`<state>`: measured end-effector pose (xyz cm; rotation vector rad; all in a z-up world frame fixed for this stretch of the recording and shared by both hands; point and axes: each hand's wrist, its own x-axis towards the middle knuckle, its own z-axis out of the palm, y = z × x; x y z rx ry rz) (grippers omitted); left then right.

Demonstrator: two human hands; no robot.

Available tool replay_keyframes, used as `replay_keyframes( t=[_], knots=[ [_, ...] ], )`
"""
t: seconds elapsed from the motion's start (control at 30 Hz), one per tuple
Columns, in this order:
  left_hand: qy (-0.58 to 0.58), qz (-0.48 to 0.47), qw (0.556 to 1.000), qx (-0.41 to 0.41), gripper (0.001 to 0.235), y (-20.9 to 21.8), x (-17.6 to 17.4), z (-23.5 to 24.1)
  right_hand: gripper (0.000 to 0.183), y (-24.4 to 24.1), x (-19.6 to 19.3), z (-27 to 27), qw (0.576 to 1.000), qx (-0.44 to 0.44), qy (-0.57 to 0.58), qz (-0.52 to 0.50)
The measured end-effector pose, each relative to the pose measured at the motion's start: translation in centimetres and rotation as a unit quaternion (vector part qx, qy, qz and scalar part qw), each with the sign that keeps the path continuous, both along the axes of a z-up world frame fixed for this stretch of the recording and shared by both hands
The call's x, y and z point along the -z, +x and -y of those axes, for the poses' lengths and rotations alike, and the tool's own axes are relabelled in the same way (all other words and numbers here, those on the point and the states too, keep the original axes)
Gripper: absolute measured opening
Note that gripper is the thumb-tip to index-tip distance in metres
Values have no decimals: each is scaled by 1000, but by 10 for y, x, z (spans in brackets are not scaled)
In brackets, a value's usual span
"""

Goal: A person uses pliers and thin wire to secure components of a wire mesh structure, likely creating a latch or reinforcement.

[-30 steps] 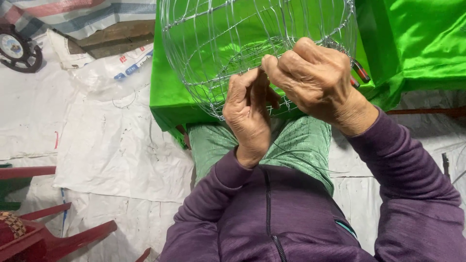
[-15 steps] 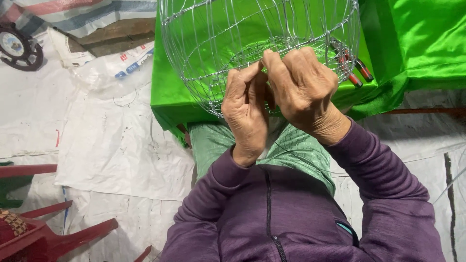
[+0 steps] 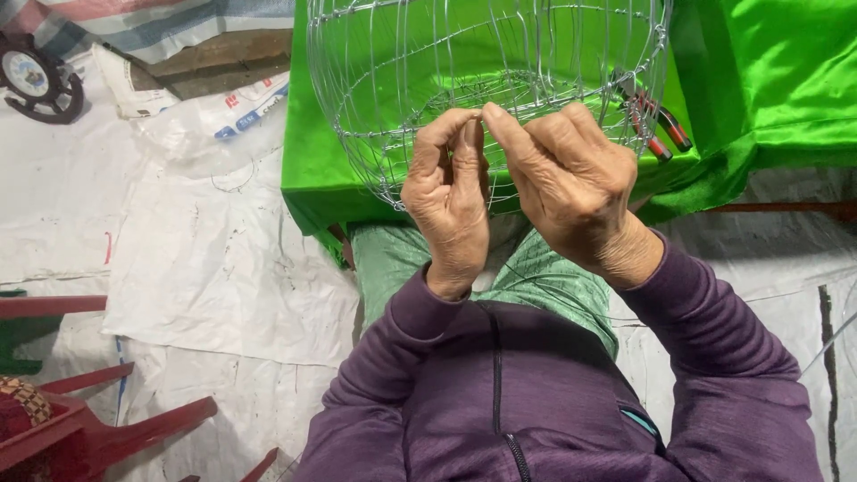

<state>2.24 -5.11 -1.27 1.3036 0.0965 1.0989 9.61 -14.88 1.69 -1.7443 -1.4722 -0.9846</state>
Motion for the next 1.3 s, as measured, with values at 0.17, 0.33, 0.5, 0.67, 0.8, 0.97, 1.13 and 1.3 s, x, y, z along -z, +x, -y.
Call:
replay_keyframes(
  t=[0.17, 0.33, 0.5, 0.67, 0.8, 0.97, 1.13, 1.3],
  knots=[
    [-12, 8, 1000, 25, 14, 3, 1, 0, 34, 1, -15, 8, 999, -12, -49, 4],
    [-21, 20, 999, 36, 14, 8, 4, 3, 30, 5, -23, 12, 996, -21, -80, 9],
    [-13, 37, 999, 30, 13, 14, 7, 3, 27, 4, -15, 9, 995, 37, -66, 68],
    [-23, 11, 995, 98, 19, 6, -7, -14, 24, 10, -14, 0, 996, -25, 13, -85],
    [-68, 29, 984, 164, 24, 1, -3, -20, 23, 9, -12, -1, 992, -26, 40, -118],
    [-105, 44, 980, 163, 32, 1, 0, -18, 23, 4, -5, -4, 993, -27, 49, -102],
    [-65, 41, 986, 145, 28, 4, 1, -19, 23, 8, 0, -4, 995, -7, 61, -79],
    [-71, 51, 971, 222, 17, 4, 4, -25, 13, 24, 1, 5, 998, -13, 58, -37]
  ],
)
